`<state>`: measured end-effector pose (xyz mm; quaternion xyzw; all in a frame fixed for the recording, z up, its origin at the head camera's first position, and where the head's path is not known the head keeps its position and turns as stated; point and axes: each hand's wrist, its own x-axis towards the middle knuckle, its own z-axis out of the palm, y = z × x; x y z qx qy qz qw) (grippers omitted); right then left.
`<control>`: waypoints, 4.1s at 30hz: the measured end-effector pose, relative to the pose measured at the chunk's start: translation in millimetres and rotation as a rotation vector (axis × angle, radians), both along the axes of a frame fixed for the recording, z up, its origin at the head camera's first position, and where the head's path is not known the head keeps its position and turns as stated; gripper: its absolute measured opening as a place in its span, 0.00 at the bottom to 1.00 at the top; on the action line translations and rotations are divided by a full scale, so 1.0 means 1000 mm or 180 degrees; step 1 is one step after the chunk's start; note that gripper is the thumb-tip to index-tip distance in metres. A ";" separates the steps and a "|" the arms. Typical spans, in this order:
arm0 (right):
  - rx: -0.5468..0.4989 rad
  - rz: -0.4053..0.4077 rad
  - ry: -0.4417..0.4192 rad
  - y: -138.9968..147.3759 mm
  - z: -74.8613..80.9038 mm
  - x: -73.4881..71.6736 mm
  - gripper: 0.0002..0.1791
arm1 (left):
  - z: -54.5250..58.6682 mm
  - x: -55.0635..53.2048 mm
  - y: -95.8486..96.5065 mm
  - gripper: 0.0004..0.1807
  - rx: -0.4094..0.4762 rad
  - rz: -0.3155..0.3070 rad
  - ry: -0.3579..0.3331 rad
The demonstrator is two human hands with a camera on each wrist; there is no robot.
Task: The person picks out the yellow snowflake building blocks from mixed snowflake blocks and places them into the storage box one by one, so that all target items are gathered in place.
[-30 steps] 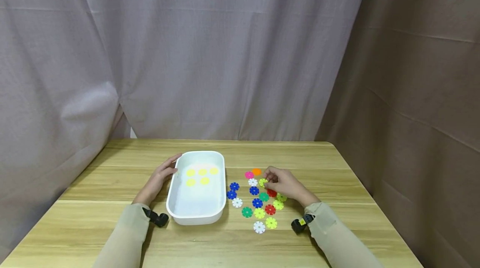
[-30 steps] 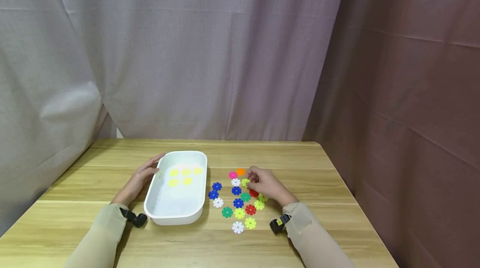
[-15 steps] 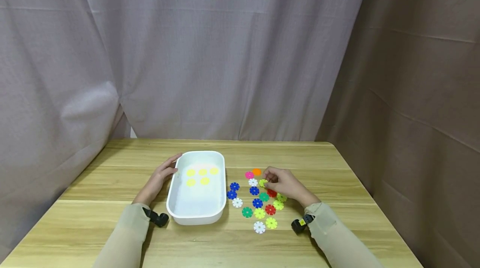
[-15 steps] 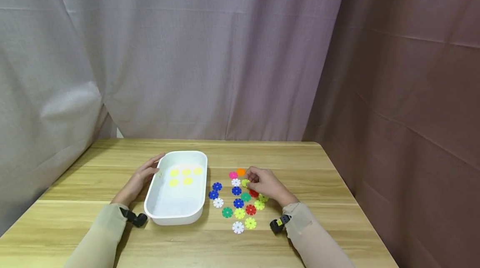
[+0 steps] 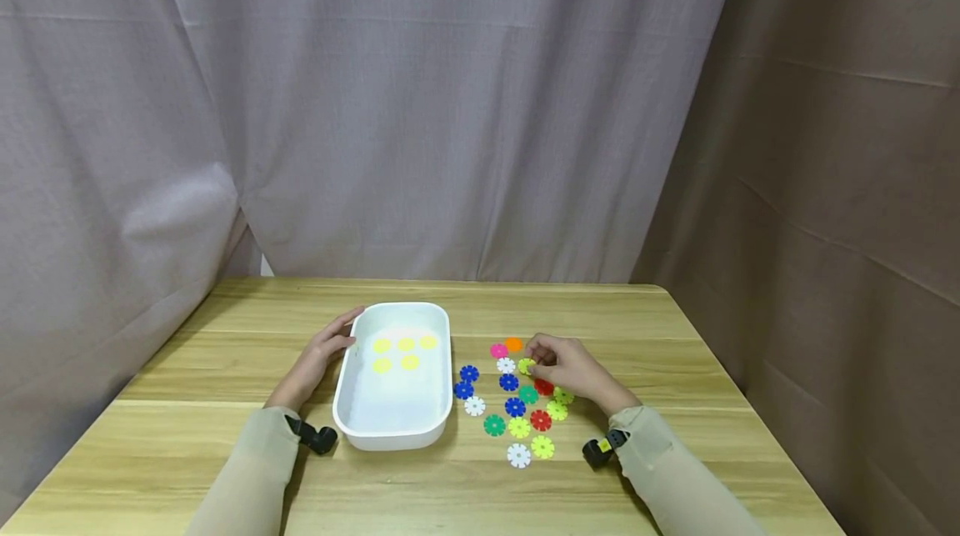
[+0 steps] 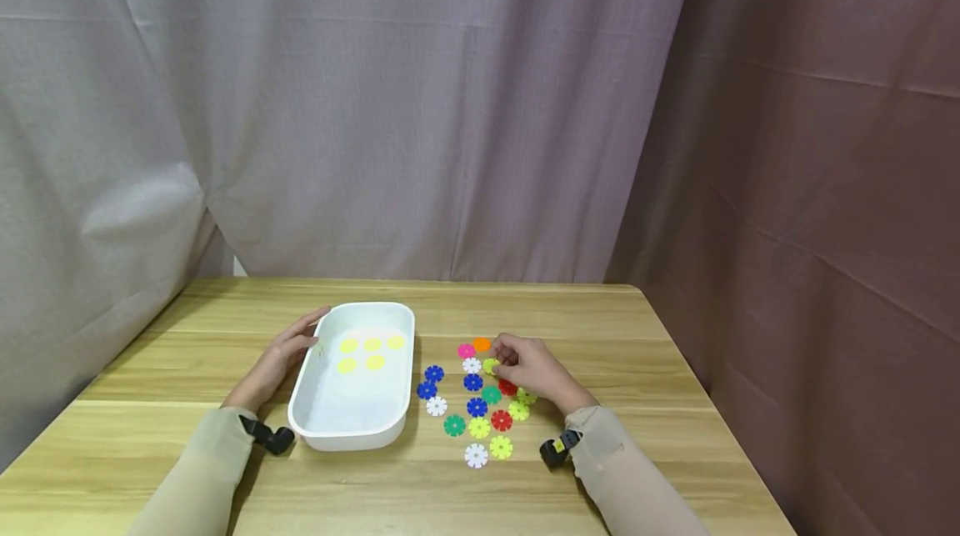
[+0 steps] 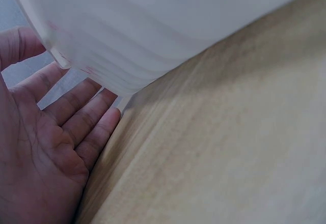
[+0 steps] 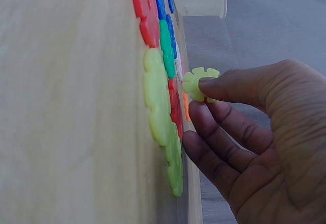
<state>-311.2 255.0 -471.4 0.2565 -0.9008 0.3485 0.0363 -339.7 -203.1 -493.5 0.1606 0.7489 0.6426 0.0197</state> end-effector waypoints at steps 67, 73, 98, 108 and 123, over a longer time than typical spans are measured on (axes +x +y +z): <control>0.1821 0.1224 0.0011 -0.180 0.061 -0.066 0.07 | -0.001 0.000 0.012 0.32 0.0124 -0.0070 0.0024; 0.1630 0.1366 0.0092 -0.178 0.059 -0.068 0.05 | 0.001 0.000 0.012 0.32 0.0146 -0.0047 0.0013; 0.0614 0.1284 0.0428 -0.168 0.063 -0.048 0.19 | 0.001 -0.001 0.010 0.33 0.0068 0.0021 -0.0025; 0.0356 0.1216 0.0511 -0.165 0.058 -0.037 0.20 | 0.000 -0.001 0.011 0.33 0.0060 0.0041 -0.0061; -0.0045 0.1265 0.0487 -0.160 0.061 -0.016 0.15 | -0.002 -0.003 0.010 0.33 0.0079 0.0012 -0.0016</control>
